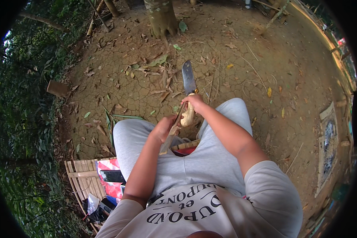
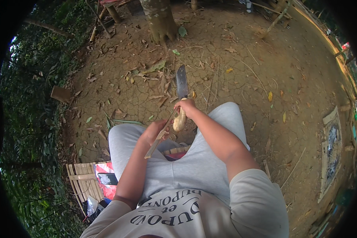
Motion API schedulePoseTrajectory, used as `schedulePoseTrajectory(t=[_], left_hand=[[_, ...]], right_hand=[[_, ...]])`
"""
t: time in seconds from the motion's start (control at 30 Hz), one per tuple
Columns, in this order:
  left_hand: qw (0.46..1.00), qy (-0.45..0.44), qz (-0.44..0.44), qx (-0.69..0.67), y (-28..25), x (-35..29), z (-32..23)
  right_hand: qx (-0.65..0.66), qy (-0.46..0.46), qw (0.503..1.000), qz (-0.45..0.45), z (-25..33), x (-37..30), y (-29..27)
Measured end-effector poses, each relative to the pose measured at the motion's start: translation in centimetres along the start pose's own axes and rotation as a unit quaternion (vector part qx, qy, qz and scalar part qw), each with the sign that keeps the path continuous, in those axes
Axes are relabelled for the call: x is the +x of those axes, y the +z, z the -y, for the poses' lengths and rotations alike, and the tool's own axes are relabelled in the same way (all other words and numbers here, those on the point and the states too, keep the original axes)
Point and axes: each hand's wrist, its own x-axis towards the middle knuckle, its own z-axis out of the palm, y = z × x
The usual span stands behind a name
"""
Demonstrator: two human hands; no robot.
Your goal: The person uses a large knife to whittle and shape a thin wooden stick, rotating it by hand while seated outdoors.
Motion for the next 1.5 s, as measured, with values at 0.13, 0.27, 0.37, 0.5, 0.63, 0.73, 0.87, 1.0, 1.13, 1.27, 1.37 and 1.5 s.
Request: schedulePoseTrajectory(t=[0.13,0.27,0.37,0.5,0.63,0.73,0.87,1.0,1.13,1.27,1.37,1.5], left_hand=[[1.0,-0.006,0.006,0.007,2.0,-3.5,-1.5],[0.998,-0.008,0.027,0.05,2.2,-5.3,-1.7],[0.998,0.039,0.046,0.002,1.5,-4.9,-0.9],[0.99,0.042,0.13,-0.028,1.7,-5.7,-1.7],[0.99,0.057,0.131,0.003,2.1,-6.4,-1.8],[0.989,0.065,0.135,-0.017,1.6,-6.0,-1.4],[0.992,0.04,0.113,-0.037,1.0,-5.7,-1.3],[1.0,0.018,0.016,0.012,1.8,-5.7,-1.7],[0.999,-0.026,0.018,-0.017,-0.9,-3.9,-1.3],[0.996,-0.037,0.037,-0.073,-4.1,-3.4,-2.1],[0.993,-0.035,0.046,-0.104,-6.8,-3.3,-2.5],[0.991,-0.018,0.042,-0.129,-8.2,-3.4,-3.1]], right_hand=[[0.008,-0.013,0.999,-0.03,0.9,-1.0,0.3],[0.006,-0.049,0.998,-0.046,1.7,-1.3,0.0],[-0.003,-0.075,0.995,-0.071,2.2,-1.6,0.3],[-0.059,-0.097,0.987,-0.117,3.4,-3.1,0.7],[-0.054,-0.147,0.976,-0.151,3.0,-3.3,1.0],[-0.084,-0.152,0.971,-0.165,3.0,-3.2,1.1],[-0.082,-0.172,0.968,-0.163,2.0,-1.0,0.1],[-0.144,-0.125,0.968,-0.159,2.2,-0.1,-0.8],[-0.204,-0.062,0.964,-0.16,3.3,-1.5,-0.6],[-0.274,-0.054,0.958,-0.061,3.4,-1.6,-1.6],[-0.296,-0.058,0.953,0.03,3.7,-2.3,-0.9],[-0.261,-0.026,0.961,0.092,3.9,-2.8,0.0]])
